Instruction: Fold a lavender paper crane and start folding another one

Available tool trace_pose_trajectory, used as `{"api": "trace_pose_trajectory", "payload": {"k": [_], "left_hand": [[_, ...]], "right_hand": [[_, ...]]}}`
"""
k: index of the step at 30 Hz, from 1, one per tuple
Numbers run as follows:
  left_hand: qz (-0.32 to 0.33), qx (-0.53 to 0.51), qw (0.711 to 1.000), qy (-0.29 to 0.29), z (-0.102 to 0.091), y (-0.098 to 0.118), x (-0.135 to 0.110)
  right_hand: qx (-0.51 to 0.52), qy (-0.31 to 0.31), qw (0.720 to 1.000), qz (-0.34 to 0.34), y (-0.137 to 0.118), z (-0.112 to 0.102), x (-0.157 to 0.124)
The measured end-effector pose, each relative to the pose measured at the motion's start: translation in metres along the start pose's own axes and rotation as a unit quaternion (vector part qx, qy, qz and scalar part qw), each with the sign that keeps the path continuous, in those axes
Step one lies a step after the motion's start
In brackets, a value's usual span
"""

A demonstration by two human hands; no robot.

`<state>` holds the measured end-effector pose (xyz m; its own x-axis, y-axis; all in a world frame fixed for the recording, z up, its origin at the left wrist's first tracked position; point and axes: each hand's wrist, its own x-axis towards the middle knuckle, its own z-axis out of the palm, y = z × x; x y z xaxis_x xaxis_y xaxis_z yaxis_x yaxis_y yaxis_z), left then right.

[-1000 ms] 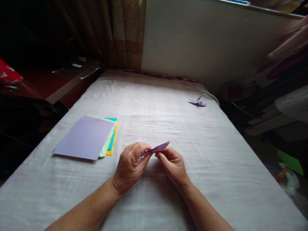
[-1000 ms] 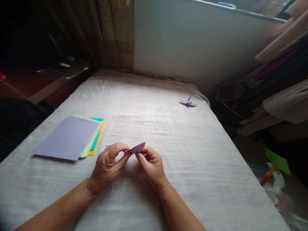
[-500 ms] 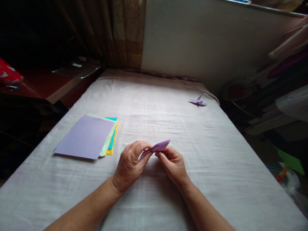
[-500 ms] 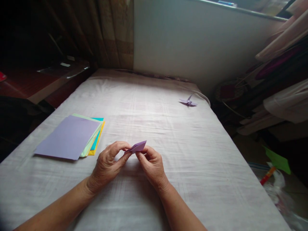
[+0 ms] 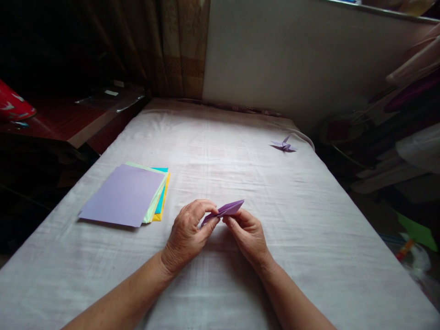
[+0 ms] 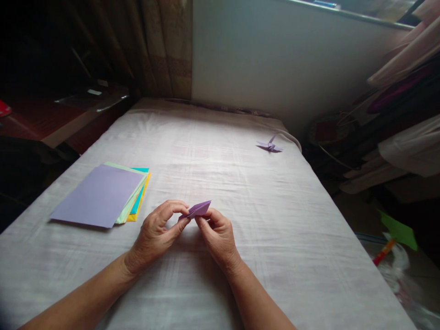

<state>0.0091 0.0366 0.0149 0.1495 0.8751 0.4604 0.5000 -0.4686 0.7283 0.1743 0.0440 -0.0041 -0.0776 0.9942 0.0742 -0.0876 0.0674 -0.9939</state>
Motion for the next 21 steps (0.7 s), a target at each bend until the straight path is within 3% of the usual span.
{"api": "trace_pose_trajectory", "payload": {"k": [4, 9, 16, 21], "left_hand": [[-0.007, -0.014, 1.0, -0.017, -0.0017, 0.002, 0.002], [-0.004, 0.031, 0.999, 0.009, -0.0041, 0.0017, 0.0022], [-0.012, -0.005, 0.999, -0.047, -0.0085, -0.0007, 0.0054], [-0.053, -0.041, 0.995, -0.07, -0.0098, 0.0007, 0.0052]], "right_hand": [[-0.005, 0.001, 1.0, -0.003, 0.0004, -0.0001, -0.0002], [-0.022, 0.007, 1.0, -0.018, 0.0019, -0.0015, -0.0012], [-0.06, -0.032, 0.996, -0.054, -0.0015, -0.0032, -0.0021], [-0.103, -0.015, 0.992, -0.073, -0.0026, -0.0025, -0.0022]]}}
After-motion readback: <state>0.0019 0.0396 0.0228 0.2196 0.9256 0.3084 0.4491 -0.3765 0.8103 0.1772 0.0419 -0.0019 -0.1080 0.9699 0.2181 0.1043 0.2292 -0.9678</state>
